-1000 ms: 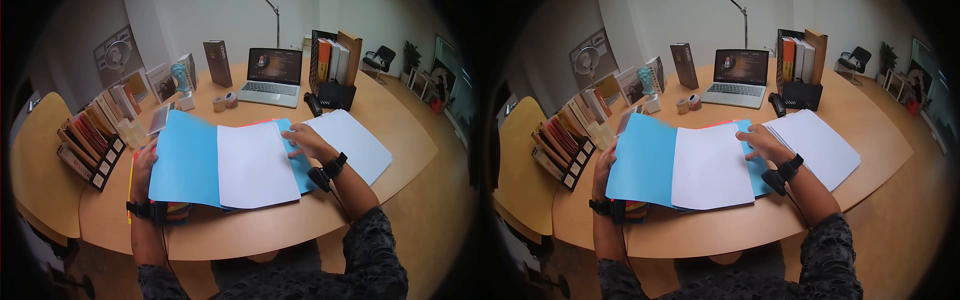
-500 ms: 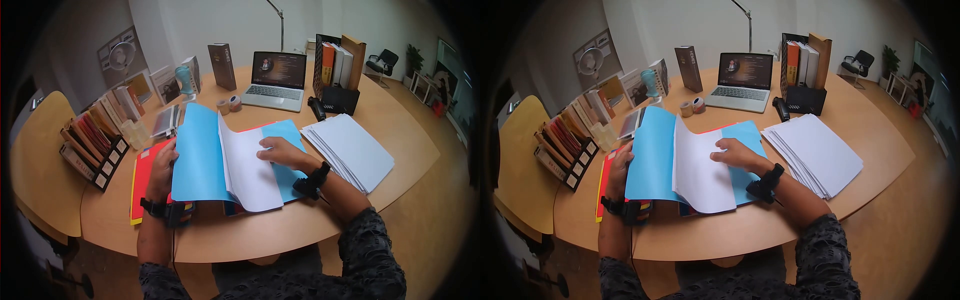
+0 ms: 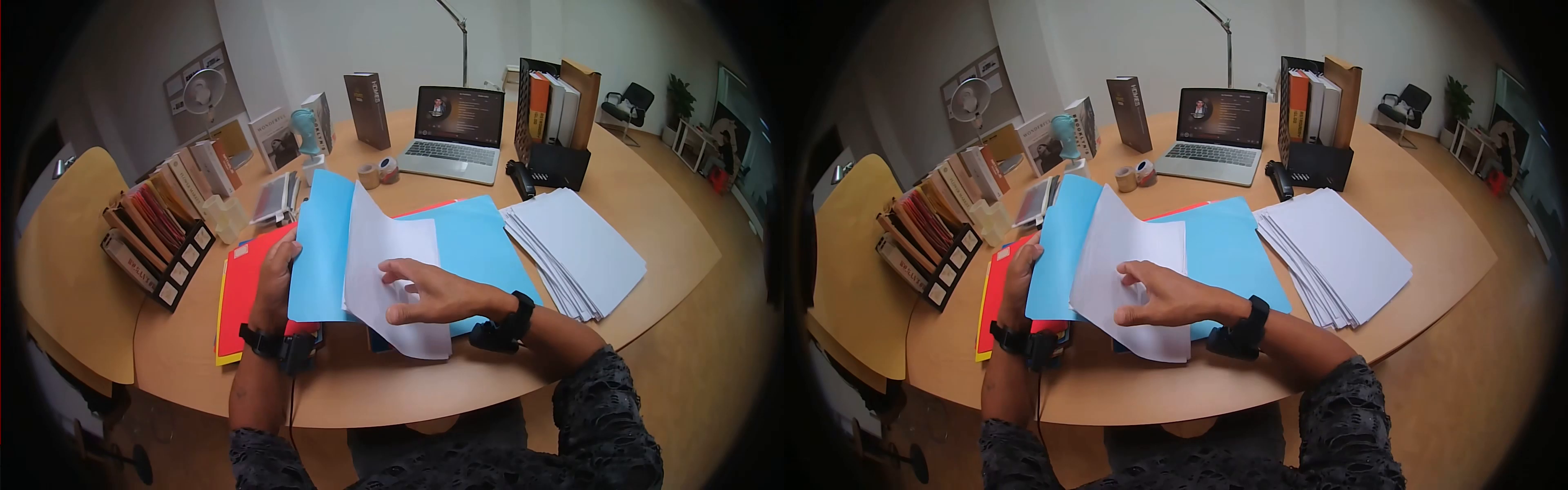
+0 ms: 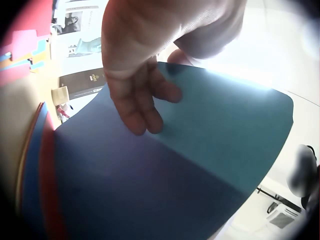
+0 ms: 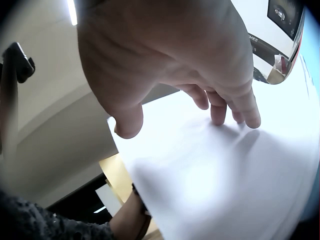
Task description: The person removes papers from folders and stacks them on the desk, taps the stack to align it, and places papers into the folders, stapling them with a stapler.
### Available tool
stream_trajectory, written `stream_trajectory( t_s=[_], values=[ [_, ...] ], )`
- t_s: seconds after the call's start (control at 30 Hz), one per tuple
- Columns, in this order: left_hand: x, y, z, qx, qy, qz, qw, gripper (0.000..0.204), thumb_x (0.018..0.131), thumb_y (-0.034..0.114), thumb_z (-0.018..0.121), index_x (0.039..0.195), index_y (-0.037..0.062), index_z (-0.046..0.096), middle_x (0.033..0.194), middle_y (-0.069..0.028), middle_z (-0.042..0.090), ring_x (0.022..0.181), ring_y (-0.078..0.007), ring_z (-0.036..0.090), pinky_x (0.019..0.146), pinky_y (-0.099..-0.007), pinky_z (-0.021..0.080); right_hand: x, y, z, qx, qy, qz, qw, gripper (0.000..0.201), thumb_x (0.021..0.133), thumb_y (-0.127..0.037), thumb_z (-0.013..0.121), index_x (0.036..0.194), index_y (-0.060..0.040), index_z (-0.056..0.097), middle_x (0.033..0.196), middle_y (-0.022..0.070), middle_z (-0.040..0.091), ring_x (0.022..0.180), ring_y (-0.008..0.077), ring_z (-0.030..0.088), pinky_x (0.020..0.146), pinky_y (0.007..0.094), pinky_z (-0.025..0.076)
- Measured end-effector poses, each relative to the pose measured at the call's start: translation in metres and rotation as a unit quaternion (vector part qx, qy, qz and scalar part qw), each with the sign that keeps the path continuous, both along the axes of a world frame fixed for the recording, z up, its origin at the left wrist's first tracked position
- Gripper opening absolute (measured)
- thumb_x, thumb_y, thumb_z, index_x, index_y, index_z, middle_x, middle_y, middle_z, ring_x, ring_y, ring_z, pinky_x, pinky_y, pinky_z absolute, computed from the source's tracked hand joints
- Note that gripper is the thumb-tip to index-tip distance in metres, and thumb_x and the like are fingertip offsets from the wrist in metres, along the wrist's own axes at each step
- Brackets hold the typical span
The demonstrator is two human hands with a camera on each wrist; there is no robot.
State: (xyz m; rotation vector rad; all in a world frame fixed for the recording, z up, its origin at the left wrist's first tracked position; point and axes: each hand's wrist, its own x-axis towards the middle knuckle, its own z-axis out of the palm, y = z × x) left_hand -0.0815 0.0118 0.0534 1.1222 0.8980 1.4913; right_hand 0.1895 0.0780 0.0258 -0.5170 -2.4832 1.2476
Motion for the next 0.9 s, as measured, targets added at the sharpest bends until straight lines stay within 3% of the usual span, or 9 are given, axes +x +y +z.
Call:
stream_trajectory(
  t_s=[0.07, 0.2, 0.3, 0.47, 0.57, 0.67, 0.77, 0.83, 0.9],
  values=[
    [0.001, -0.001, 0.000, 0.005, -0.008, -0.005, 1.000, 0.044, 0.093, 0.012, 0.040, 0.134, -0.0055, 0.045, 0.103, -0.0072, 0.064, 0.085, -0.0096, 0.063, 0.077, -0.0247, 0.054, -0.001, -0.008, 0.006, -0.011, 0.037, 0.016, 0.999, 0.112, 0.079, -0.066, 0.067, 0.144, 0.0136, 0.024, 0.139, 0.0358, 0.041, 0.132, 0.0417, 0.043, 0.108, 0.0413, 0.038],
    [0.013, -0.002, -0.001, 0.004, -0.041, -0.004, 0.999, 0.042, 0.094, 0.010, 0.040, 0.133, -0.0056, 0.046, 0.103, -0.0074, 0.064, 0.086, -0.0102, 0.063, 0.078, -0.0255, 0.054, -0.008, -0.027, 0.014, 0.007, 0.030, -0.002, 1.000, 0.123, 0.072, -0.069, 0.073, 0.147, 0.0108, 0.018, 0.143, 0.0352, 0.036, 0.135, 0.0422, 0.039, 0.108, 0.0436, 0.039],
    [0.017, -0.002, -0.003, 0.016, -0.052, -0.030, 0.998, 0.040, 0.095, 0.009, 0.041, 0.132, -0.0048, 0.047, 0.103, -0.0071, 0.064, 0.086, -0.0099, 0.063, 0.079, -0.0252, 0.054, -0.017, -0.039, 0.012, 0.062, 0.024, -0.039, 0.997, 0.121, 0.074, -0.066, 0.073, 0.146, 0.0124, 0.017, 0.142, 0.0375, 0.034, 0.133, 0.0436, 0.041, 0.108, 0.0422, 0.038],
    [0.025, -0.005, -0.002, 0.020, -0.031, -0.044, 0.998, 0.038, 0.095, 0.008, 0.043, 0.132, -0.0034, 0.046, 0.105, -0.0065, 0.063, 0.089, -0.0093, 0.063, 0.080, -0.0249, 0.054, -0.018, -0.045, 0.022, -0.051, -0.002, -0.059, 0.997, 0.117, 0.077, -0.065, 0.072, 0.147, 0.0112, 0.015, 0.143, 0.0367, 0.035, 0.135, 0.0440, 0.038, 0.110, 0.0413, 0.036],
    [0.029, -0.007, 0.001, 0.019, -0.024, -0.043, 0.999, 0.038, 0.096, 0.009, 0.043, 0.133, -0.0025, 0.045, 0.108, -0.0069, 0.063, 0.091, -0.0094, 0.063, 0.081, -0.0254, 0.053, -0.014, -0.041, 0.006, -0.038, 0.067, -0.023, 0.997, 0.111, 0.080, -0.062, 0.071, 0.149, 0.0069, 0.016, 0.144, 0.0319, 0.038, 0.138, 0.0422, 0.036, 0.110, 0.0418, 0.036],
    [0.035, -0.007, 0.000, 0.017, -0.028, -0.043, 0.999, 0.037, 0.097, 0.010, 0.043, 0.132, -0.0015, 0.045, 0.109, -0.0074, 0.062, 0.092, -0.0102, 0.063, 0.082, -0.0262, 0.054, -0.013, -0.042, 0.001, -0.061, 0.137, -0.019, 0.989, 0.109, 0.085, -0.060, 0.066, 0.145, 0.0150, 0.016, 0.134, 0.0397, 0.043, 0.132, 0.0434, 0.043, 0.108, 0.0424, 0.037],
    [0.037, -0.005, -0.003, 0.016, -0.031, -0.039, 0.999, 0.037, 0.097, 0.010, 0.043, 0.132, -0.0010, 0.045, 0.110, -0.0074, 0.062, 0.093, -0.0109, 0.063, 0.083, -0.0266, 0.054, -0.012, -0.049, 0.010, -0.064, 0.135, -0.023, 0.988, 0.092, 0.091, -0.051, 0.062, 0.145, 0.0109, 0.020, 0.132, 0.0333, 0.047, 0.127, 0.0371, 0.049, 0.105, 0.0401, 0.040],
    [0.037, -0.004, -0.006, 0.013, -0.031, -0.038, 0.999, 0.037, 0.097, 0.010, 0.042, 0.132, -0.0008, 0.045, 0.110, -0.0073, 0.062, 0.094, -0.0111, 0.063, 0.083, -0.0268, 0.054, -0.005, -0.057, 0.021, -0.115, 0.167, -0.006, 0.979, 0.066, 0.097, -0.038, 0.055, 0.139, 0.0077, 0.034, 0.121, 0.0252, 0.054, 0.112, 0.0299, 0.056, 0.097, 0.0391, 0.045],
    [0.037, -0.005, -0.004, 0.014, -0.016, -0.024, 0.999, 0.037, 0.097, 0.010, 0.042, 0.133, -0.0011, 0.045, 0.111, -0.0070, 0.062, 0.094, -0.0111, 0.063, 0.084, -0.0270, 0.053, -0.003, -0.057, 0.018, -0.152, 0.164, -0.037, 0.974, 0.053, 0.097, -0.031, 0.052, 0.132, 0.0076, 0.040, 0.112, 0.0219, 0.057, 0.102, 0.0263, 0.057, 0.091, 0.0388, 0.046]
  ],
)
